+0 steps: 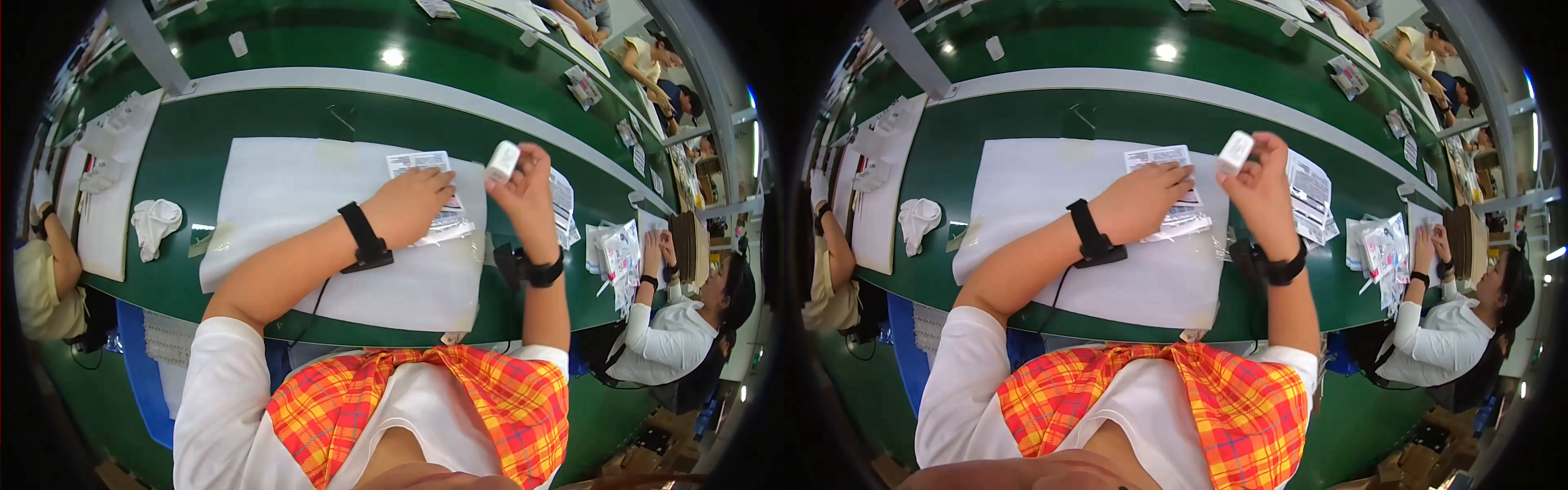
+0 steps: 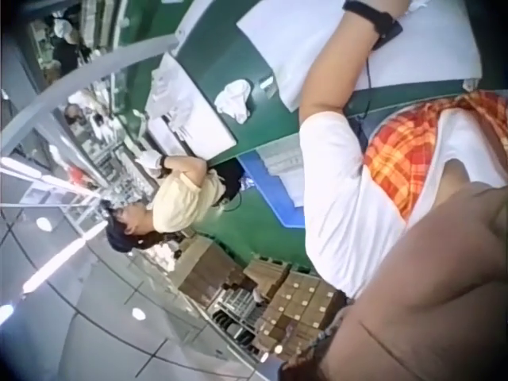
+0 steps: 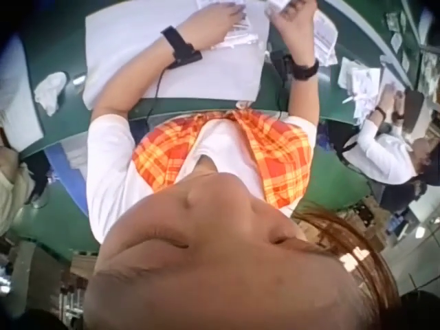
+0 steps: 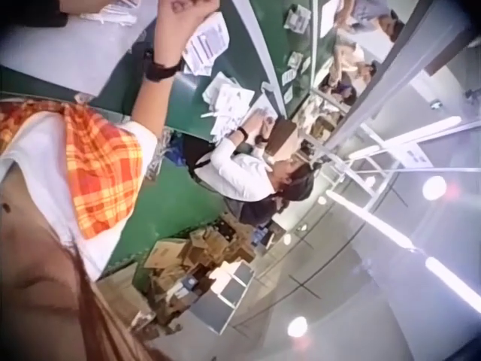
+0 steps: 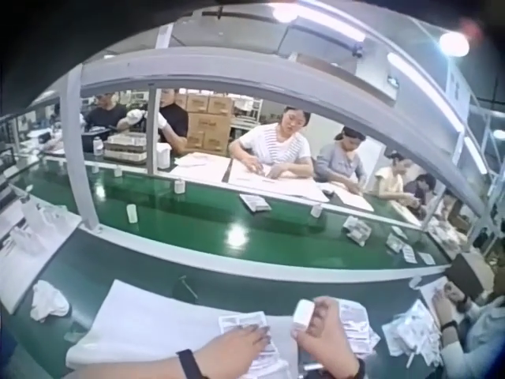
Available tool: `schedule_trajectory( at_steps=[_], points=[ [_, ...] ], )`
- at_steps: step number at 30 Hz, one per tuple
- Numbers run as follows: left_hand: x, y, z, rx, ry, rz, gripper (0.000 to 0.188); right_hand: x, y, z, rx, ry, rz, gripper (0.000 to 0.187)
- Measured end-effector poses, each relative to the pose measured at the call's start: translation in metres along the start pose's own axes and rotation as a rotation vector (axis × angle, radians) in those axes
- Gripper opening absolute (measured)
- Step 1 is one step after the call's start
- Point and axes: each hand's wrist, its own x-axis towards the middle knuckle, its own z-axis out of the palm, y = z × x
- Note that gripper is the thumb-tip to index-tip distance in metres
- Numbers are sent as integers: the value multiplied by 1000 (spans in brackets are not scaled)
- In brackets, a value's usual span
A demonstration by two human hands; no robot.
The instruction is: Packaging small electronic items or components into labeled plastic bags.
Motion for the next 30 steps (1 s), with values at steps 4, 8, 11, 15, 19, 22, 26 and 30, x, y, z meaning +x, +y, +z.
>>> schedule_trajectory(
  at_steps=[4, 8, 11, 15, 19, 22, 26, 30],
  points=[
    [5, 2, -4, -164, -32, -107, 37, -33, 5, -1, -411, -79, 67, 60],
    [6, -2, -8, -402, -44, -241, 40, -37, -4, -5, -704, -425, -457, 57],
    [4, 3, -13, -359, -64, -257, 43, -47, -8, 16, -600, -358, -267, 54],
    [6, 20, -17, -68, -119, -192, 47, -47, -6, 24, -744, -234, -134, 51],
    [0, 28, -13, 106, -44, -177, 50, -36, 15, 22, -618, -179, -163, 45],
    [-2, 28, -11, 129, -3, -142, 51, -22, 21, 18, -466, -201, -80, 40],
    [5, 21, -20, -112, 153, -182, 46, -17, 24, 17, -390, -218, 85, 31],
    [13, 16, -35, -63, 82, -141, 32, -18, 26, 18, -408, -170, 8, 24]
  ],
)
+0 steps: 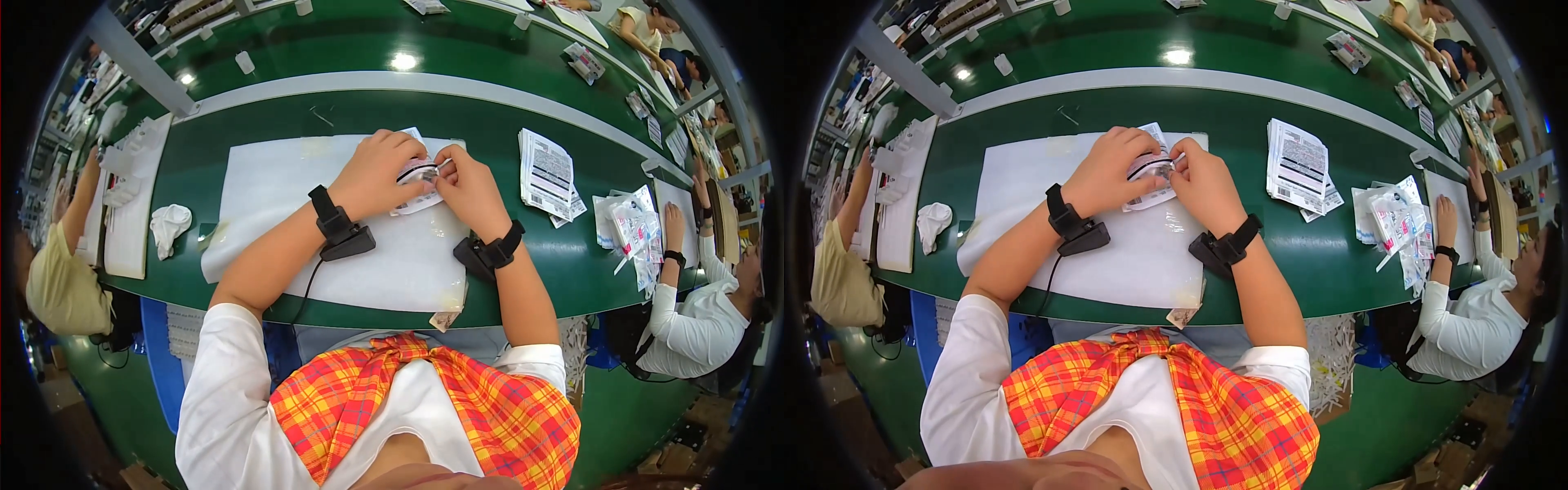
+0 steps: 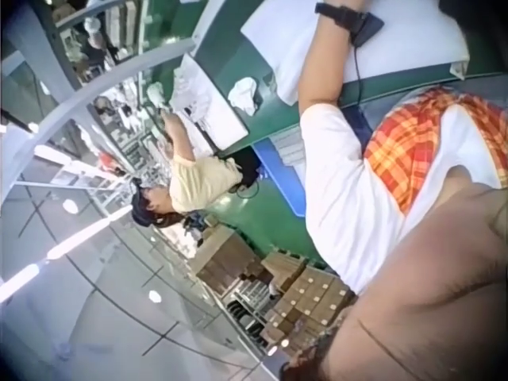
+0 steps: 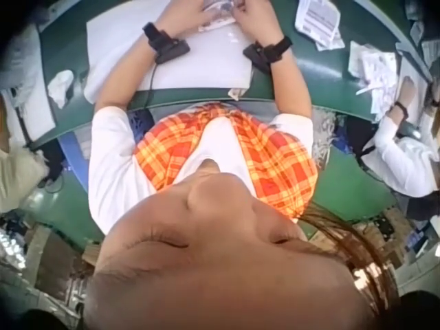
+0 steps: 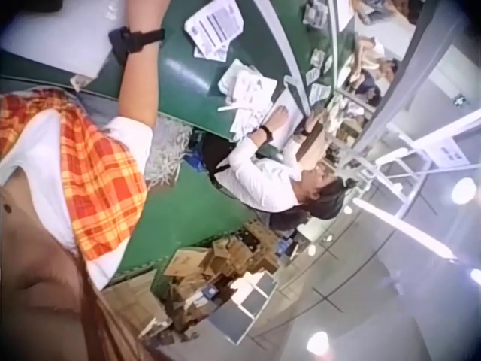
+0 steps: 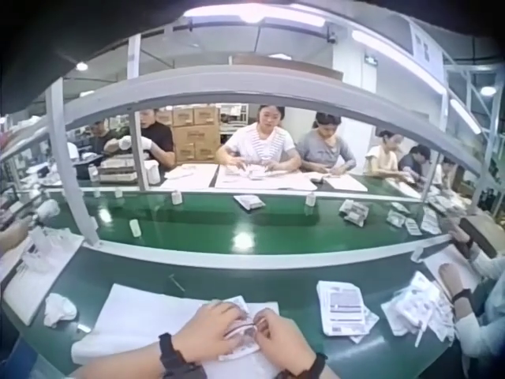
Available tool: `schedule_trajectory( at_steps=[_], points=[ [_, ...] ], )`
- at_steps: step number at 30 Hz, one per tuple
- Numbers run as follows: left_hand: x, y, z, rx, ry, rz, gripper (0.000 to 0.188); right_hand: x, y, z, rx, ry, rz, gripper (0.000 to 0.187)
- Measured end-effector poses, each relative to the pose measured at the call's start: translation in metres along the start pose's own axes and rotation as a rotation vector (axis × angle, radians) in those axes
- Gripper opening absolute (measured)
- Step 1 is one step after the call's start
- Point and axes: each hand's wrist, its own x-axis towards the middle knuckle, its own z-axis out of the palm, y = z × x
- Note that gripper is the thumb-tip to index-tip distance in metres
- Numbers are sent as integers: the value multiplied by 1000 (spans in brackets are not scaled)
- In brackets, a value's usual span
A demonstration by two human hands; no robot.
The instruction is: Packaging small electronic items or components into labeled plastic bags.
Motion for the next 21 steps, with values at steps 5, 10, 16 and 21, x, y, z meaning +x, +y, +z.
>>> schedule_trajectory(
  at_steps=[5, 10, 16, 21],
  points=[
    [3, -6, 11, -35, 83, -27, 24, -1, -1, -1, -12, -35, -26, 22],
    [8, -10, 6, -61, 32, -85, 31, -1, -11, -2, 18, -55, -16, 17],
    [13, -22, -1, -1007, 76, -33, 42, -2, 19, -19, 794, 20, 141, 11],
    [4, -15, 0, -482, 65, -19, 43, -13, -21, -39, 1185, 20, 193, 11]
  ],
)
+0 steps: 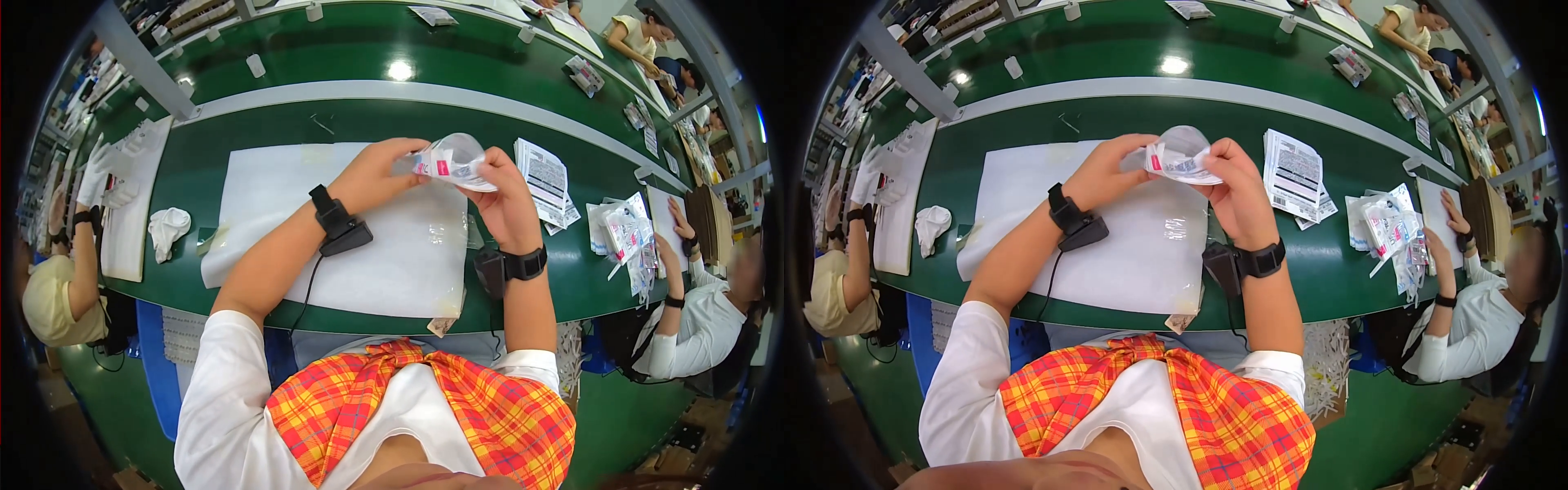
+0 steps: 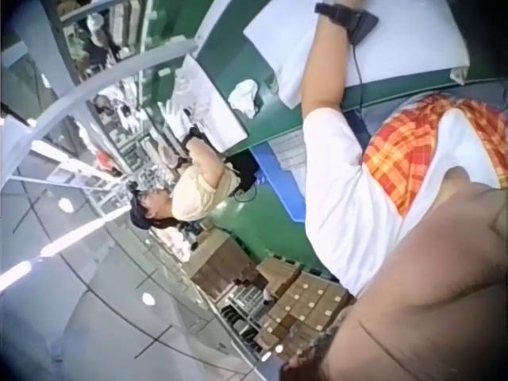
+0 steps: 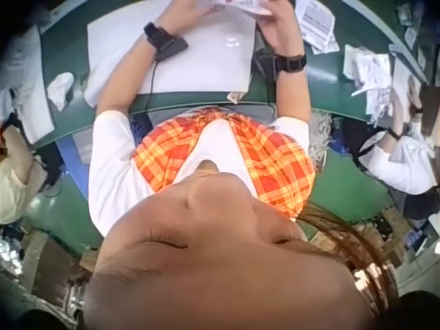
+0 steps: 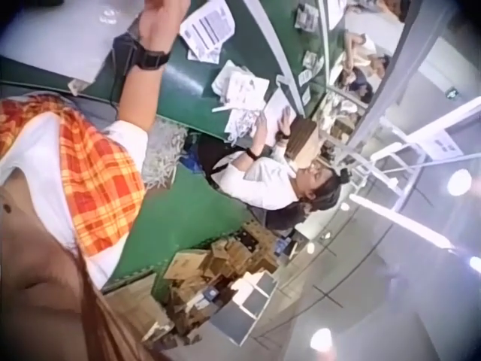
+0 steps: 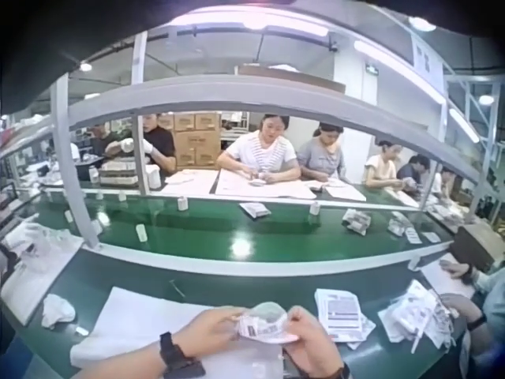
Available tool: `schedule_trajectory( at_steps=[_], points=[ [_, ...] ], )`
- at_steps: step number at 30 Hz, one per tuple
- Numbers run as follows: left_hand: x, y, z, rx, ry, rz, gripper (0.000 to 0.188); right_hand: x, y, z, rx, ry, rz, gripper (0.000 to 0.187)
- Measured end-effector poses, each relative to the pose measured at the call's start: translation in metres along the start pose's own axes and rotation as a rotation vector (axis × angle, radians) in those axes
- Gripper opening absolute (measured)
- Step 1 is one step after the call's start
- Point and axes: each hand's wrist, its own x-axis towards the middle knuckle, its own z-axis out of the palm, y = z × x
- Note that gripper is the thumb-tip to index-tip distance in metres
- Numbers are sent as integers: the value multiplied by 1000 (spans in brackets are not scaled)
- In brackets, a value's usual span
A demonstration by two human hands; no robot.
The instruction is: Packaging small electronic items or components into labeled plastic bags.
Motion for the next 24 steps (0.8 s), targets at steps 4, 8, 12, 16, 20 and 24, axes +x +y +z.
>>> schedule_trajectory(
  at_steps=[4, 8, 12, 16, 20, 24],
  points=[
    [-1, -4, 3, -340, 37, -203, 40, -3, -6, -3, -225, -49, -143, 17],
    [-5, 0, 13, -517, 82, -380, 36, 8, 30, -9, -645, -5, -149, 26],
    [-3, 10, 22, -624, 154, -488, 35, 13, 39, -17, -804, 72, -50, 34],
    [-3, 3, 22, -704, 242, -499, 37, 10, 44, -13, -801, 105, -90, 37],
    [-3, -5, 19, -515, 328, -315, 39, 14, 33, -6, -802, 141, -57, 36],
    [6, -15, 14, -377, 307, -206, 34, 27, 39, -12, -614, 127, -209, 28]
  ],
)
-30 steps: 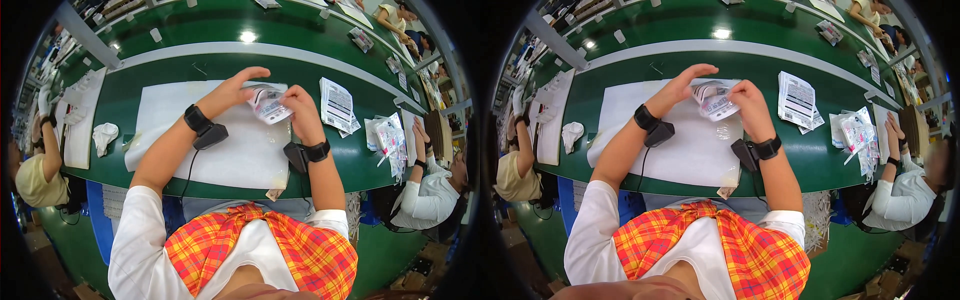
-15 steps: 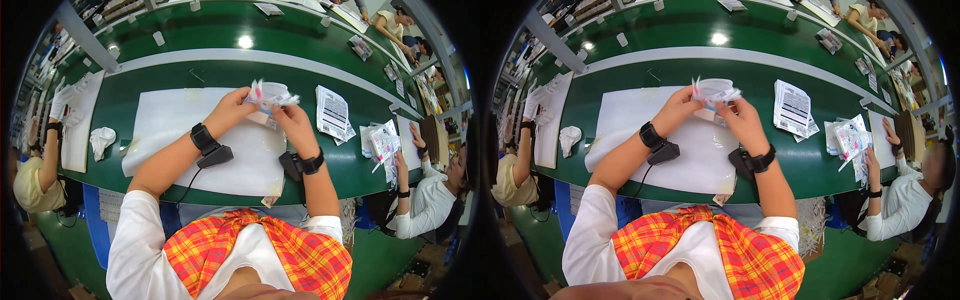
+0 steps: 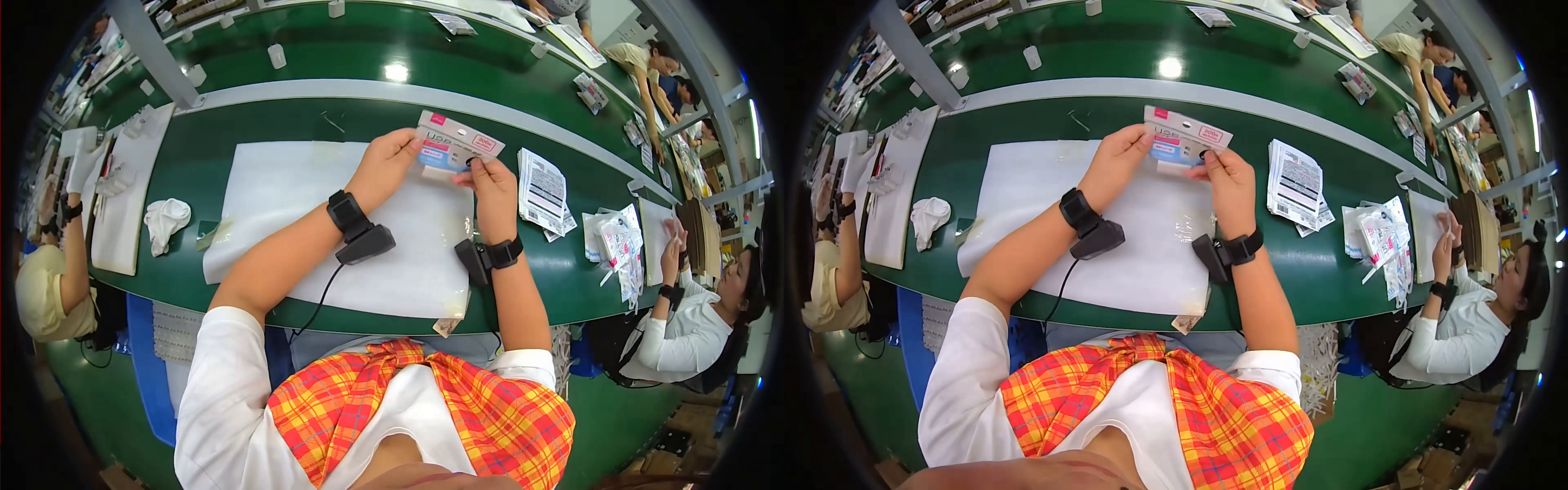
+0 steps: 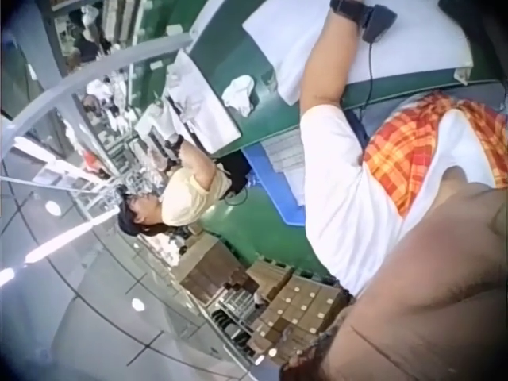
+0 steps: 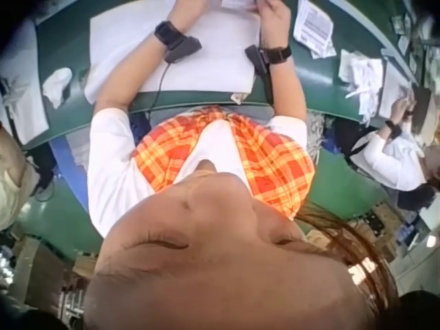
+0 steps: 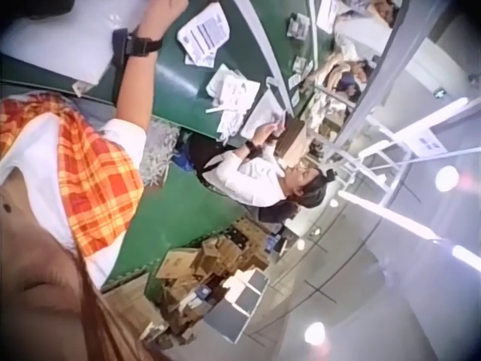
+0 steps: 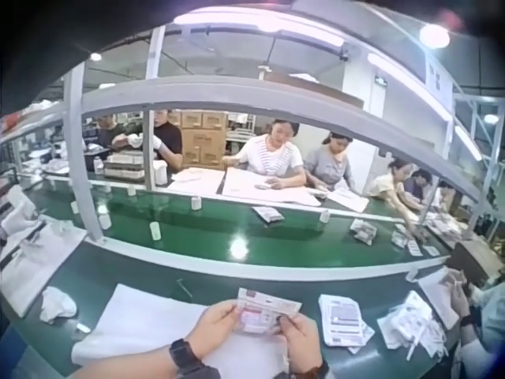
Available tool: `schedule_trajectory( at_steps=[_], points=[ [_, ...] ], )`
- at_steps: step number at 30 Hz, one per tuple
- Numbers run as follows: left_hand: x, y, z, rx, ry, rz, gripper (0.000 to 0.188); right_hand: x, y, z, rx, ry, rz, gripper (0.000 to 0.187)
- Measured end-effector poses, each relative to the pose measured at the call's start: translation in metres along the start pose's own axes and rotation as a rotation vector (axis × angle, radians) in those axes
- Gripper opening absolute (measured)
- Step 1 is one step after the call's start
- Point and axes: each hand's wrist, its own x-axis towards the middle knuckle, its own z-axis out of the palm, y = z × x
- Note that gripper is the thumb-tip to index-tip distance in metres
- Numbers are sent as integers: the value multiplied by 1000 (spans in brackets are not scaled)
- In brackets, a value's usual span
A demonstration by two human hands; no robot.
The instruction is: Packaging small electronic items or components into labeled plastic bags.
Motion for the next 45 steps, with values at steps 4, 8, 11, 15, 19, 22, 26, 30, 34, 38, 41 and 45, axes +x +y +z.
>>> schedule_trajectory(
  at_steps=[4, 8, 11, 15, 19, 22, 26, 30, 34, 38, 41, 45],
  points=[
    [8, -9, -14, 222, -268, 2, 25, 10, 16, -41, -288, -216, -124, 19],
    [1, 2, -25, 567, -668, -2, 19, -18, -18, -36, -936, -447, -435, 24],
    [-9, 12, -16, 720, -710, 11, 23, -39, -48, -15, -1079, -534, -493, 24],
    [-21, 12, -12, 714, -633, 156, 21, -49, -44, 18, -917, -520, -286, 19],
    [-23, 17, -11, 732, -666, 84, 23, -52, -31, 22, -946, -395, -242, 15],
    [-23, 12, -11, 752, -633, 135, 25, -54, -26, 23, -908, -355, -229, 13],
    [-22, 10, -11, 779, -623, 149, 28, -51, -20, 25, -890, -382, -338, 8],
    [-20, 15, -4, 852, -661, 139, 28, -53, -20, 19, -883, -423, -464, 5],
    [-21, 5, -10, 774, -642, 202, 25, -67, -45, -32, -830, -560, -338, 5],
    [-17, 8, -22, 650, -647, 60, 26, -161, -54, -158, -497, 123, -29, 13],
    [-16, 31, -9, 715, -647, 75, 25, -274, -33, -270, -319, 387, 93, 10],
    [-23, 28, 4, 803, -503, 165, 24, -329, 2, -288, -1158, 532, 360, 14]
  ],
)
